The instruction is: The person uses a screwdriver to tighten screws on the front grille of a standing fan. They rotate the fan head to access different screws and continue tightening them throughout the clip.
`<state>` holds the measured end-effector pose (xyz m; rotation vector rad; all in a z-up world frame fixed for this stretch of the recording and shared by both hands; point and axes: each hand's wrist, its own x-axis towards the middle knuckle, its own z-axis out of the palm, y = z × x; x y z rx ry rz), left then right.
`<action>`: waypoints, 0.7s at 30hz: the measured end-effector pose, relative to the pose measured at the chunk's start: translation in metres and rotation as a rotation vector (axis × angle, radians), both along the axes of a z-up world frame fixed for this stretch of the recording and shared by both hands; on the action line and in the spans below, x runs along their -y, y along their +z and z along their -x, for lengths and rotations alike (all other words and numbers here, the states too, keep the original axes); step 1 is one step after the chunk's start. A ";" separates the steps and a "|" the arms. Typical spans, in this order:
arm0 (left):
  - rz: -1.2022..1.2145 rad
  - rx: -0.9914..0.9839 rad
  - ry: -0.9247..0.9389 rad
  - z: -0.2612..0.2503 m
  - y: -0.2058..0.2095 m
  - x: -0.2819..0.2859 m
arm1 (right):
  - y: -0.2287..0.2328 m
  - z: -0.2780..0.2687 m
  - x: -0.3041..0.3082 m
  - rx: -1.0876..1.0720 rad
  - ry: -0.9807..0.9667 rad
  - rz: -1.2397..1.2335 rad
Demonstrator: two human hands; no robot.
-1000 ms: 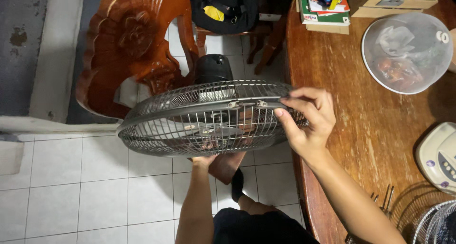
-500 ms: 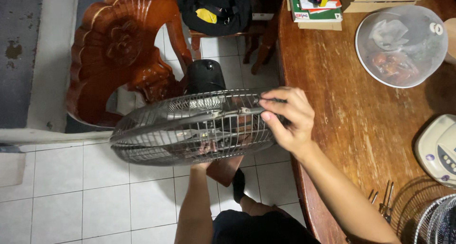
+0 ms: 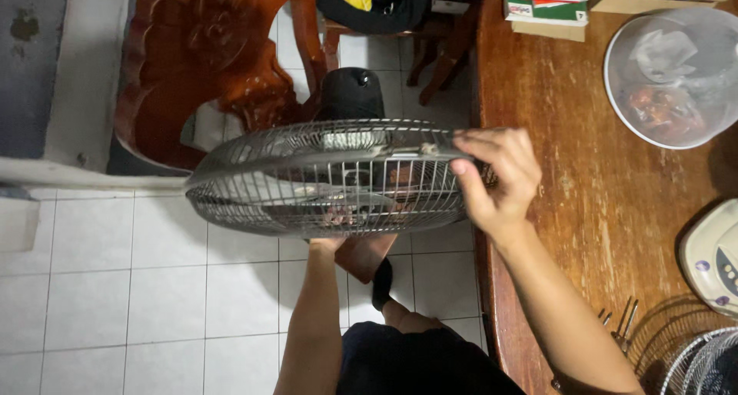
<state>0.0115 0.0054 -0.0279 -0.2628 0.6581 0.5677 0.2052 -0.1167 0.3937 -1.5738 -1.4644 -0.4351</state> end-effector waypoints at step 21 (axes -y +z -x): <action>-0.527 -0.606 0.333 0.069 0.015 -0.039 | 0.000 0.007 0.003 0.000 -0.087 0.048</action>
